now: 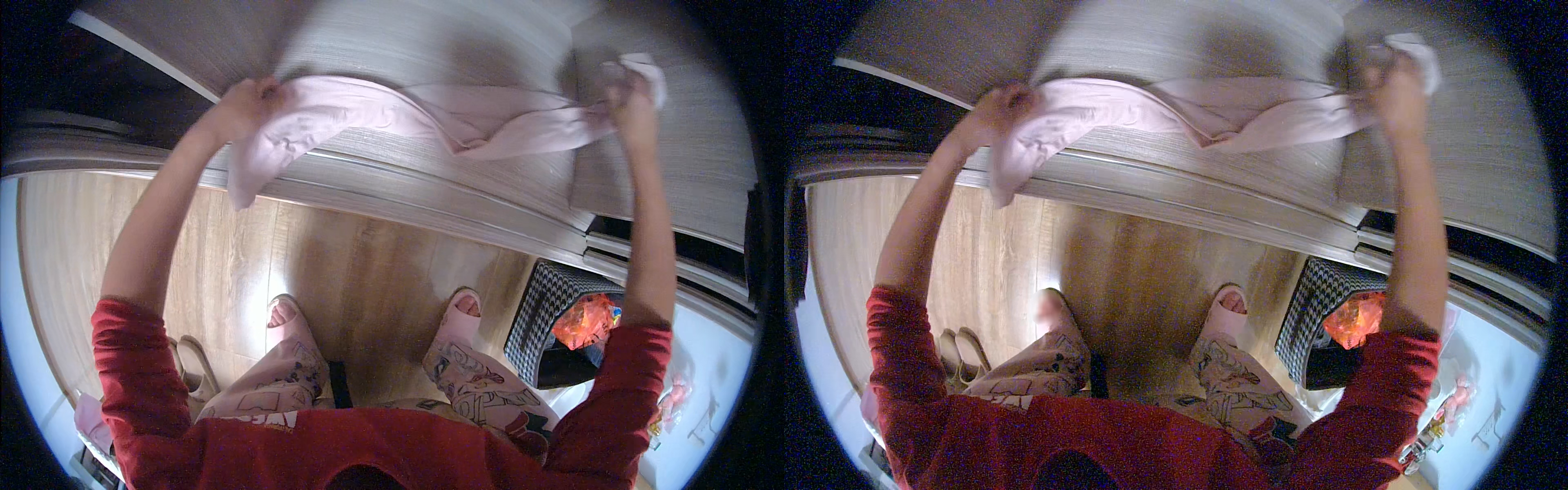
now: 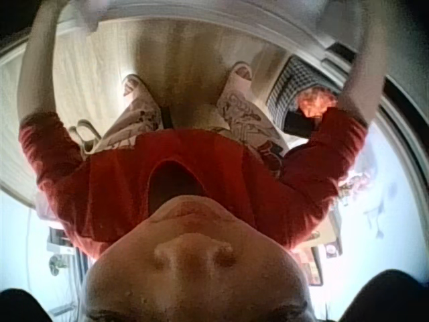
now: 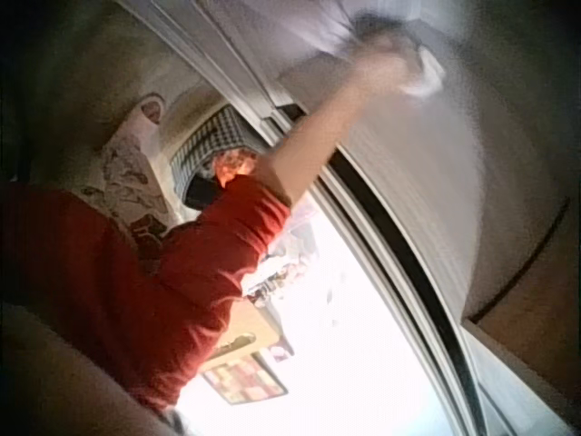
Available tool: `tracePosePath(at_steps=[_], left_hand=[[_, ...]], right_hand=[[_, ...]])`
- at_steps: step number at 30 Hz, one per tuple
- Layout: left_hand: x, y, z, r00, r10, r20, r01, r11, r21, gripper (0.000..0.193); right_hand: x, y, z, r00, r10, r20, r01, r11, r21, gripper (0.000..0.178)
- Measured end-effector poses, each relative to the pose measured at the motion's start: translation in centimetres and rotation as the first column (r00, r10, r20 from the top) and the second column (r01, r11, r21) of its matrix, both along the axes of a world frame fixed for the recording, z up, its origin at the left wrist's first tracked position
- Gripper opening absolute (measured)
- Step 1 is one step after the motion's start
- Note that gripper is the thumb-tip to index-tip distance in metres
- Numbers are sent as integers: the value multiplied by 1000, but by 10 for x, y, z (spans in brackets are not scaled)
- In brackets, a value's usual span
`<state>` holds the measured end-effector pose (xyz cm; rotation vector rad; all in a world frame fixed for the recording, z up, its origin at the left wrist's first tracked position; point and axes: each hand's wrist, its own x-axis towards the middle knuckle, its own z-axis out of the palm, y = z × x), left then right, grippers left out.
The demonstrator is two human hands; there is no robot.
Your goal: The person kneels on the floor and wipes the interior surfaces of a light-colored wooden cabinet using a pink cloth. They clean the top shelf, side panels, and the bottom surface of the cabinet, repeatedly folding and adjusting the cloth to reach different areas.
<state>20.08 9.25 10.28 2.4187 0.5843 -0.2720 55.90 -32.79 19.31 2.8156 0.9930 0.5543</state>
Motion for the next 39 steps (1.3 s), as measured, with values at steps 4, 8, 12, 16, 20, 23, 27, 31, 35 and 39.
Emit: tracePosePath(at_steps=[4,8,12,16,20,23,27,31,35,39], left_hand=[[-13,-24,1,986,-24,-166,46,990,131,32],[-29,-10,-10,999,-11,45,10,1000,10,32],[-13,-18,20,994,29,105,-12,988,-152,31],[17,-16,-9,884,-140,446,30,969,245,24],[15,-41,4,955,-83,285,37,986,163,15],[-3,-51,5,983,-131,128,138,989,-49,15],[-22,-39,-11,950,-299,90,303,952,-40,14],[-22,-32,-2,930,-350,113,355,935,-21,10],[-27,-29,-5,966,-193,173,210,974,-85,9],[-29,-25,-5,955,-295,16,293,952,87,13]], right_hand=[[-144,77,-71,657,481,-580,-483,860,166,50],[-155,81,-105,782,362,-508,-494,857,-149,38],[-95,46,-68,676,224,-702,-132,974,184,21],[-66,60,-61,888,338,-311,-288,937,197,23],[-112,93,-85,828,422,-369,-349,904,249,20],[-149,119,-107,687,645,-335,-548,763,343,19],[-192,169,-111,488,809,-327,-637,586,500,17],[-201,196,-120,386,835,-393,-721,539,436,13],[-204,207,-119,426,774,-468,-681,615,398,10],[-204,214,-123,508,736,-447,-686,660,307,7]])
